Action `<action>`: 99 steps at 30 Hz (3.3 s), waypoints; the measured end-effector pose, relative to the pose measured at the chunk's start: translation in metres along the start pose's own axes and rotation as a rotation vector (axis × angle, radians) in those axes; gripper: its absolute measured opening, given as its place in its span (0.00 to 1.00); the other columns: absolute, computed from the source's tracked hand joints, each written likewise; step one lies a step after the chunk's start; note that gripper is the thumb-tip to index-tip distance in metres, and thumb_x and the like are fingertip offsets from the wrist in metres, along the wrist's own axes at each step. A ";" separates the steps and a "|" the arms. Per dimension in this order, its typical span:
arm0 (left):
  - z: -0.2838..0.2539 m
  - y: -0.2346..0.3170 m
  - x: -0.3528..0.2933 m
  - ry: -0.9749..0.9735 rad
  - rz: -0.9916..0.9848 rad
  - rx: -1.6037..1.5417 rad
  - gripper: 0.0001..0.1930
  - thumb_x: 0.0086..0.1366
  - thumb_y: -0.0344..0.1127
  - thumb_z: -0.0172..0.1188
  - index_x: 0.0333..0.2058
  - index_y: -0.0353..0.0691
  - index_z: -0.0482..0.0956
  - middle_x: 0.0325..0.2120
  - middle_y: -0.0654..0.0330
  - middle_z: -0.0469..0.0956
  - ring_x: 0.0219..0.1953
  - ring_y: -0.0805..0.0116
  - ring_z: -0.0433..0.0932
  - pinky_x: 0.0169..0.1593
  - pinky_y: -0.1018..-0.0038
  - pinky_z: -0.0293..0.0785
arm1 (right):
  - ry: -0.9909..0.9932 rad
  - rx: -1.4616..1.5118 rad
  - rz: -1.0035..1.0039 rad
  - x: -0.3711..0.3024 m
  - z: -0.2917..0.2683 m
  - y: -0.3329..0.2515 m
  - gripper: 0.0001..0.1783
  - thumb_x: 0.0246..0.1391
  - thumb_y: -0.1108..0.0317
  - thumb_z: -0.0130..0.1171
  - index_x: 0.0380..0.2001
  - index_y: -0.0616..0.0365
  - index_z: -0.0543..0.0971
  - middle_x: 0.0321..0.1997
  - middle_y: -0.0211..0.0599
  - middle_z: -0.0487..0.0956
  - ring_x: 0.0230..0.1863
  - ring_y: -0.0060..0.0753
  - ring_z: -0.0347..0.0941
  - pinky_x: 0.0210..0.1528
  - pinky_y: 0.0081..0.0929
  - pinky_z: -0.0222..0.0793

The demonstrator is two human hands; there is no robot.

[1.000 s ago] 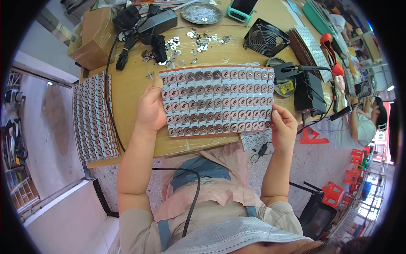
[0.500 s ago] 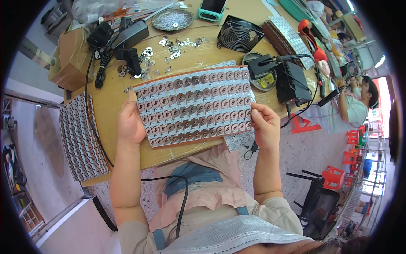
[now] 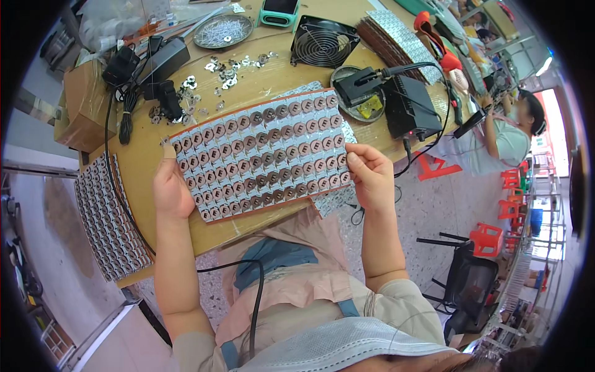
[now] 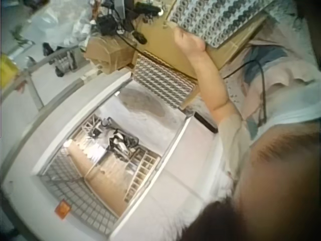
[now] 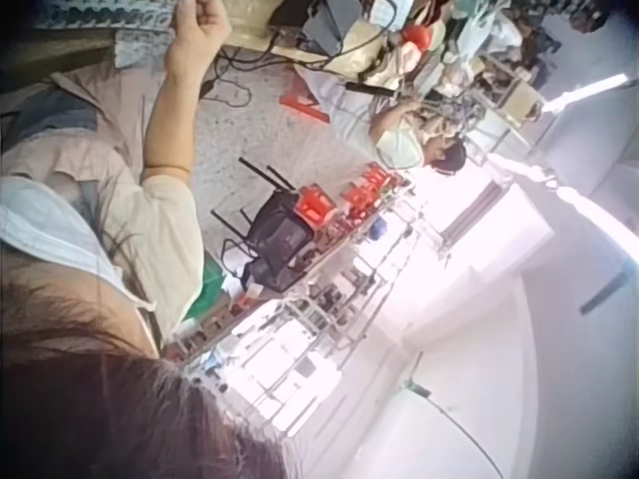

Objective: Assembling small metal components onto a grid sheet in a factory setting.

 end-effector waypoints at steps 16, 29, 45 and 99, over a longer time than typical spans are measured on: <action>0.000 -0.003 0.003 0.072 -0.023 -0.007 0.21 0.71 0.42 0.39 0.54 0.33 0.65 0.52 0.54 0.70 0.54 0.61 0.69 0.58 0.63 0.64 | -0.013 0.023 0.007 0.000 -0.005 0.002 0.12 0.54 0.75 0.56 0.42 0.68 0.76 0.28 0.29 0.77 0.26 0.12 0.69 0.27 0.11 0.61; 0.003 0.000 0.002 0.110 -0.028 -0.065 0.22 0.71 0.43 0.37 0.57 0.34 0.62 0.53 0.52 0.69 0.54 0.58 0.69 0.57 0.59 0.65 | -0.019 0.099 -0.010 0.005 0.000 -0.001 0.13 0.54 0.76 0.55 0.42 0.71 0.74 0.34 0.40 0.79 0.32 0.23 0.76 0.35 0.18 0.72; 0.005 -0.003 -0.001 -0.017 -0.105 -0.164 0.22 0.70 0.40 0.38 0.56 0.31 0.62 0.53 0.50 0.69 0.54 0.57 0.69 0.59 0.60 0.63 | -0.041 0.067 -0.031 0.010 -0.007 0.007 0.13 0.55 0.77 0.54 0.44 0.72 0.74 0.36 0.37 0.79 0.34 0.20 0.74 0.37 0.16 0.69; 0.014 -0.001 0.001 -0.122 -0.013 -0.145 0.18 0.70 0.34 0.39 0.54 0.32 0.64 0.49 0.49 0.72 0.48 0.59 0.75 0.52 0.64 0.73 | -0.741 -1.244 -0.398 0.073 0.161 -0.040 0.36 0.30 0.74 0.67 0.51 0.60 0.73 0.47 0.47 0.75 0.50 0.45 0.71 0.52 0.33 0.66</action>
Point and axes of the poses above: each hand's wrist, its own x-axis towards the middle knuckle, its own z-axis out of the palm, y = z × x, the point moved 5 cm from there along x, towards the middle knuckle
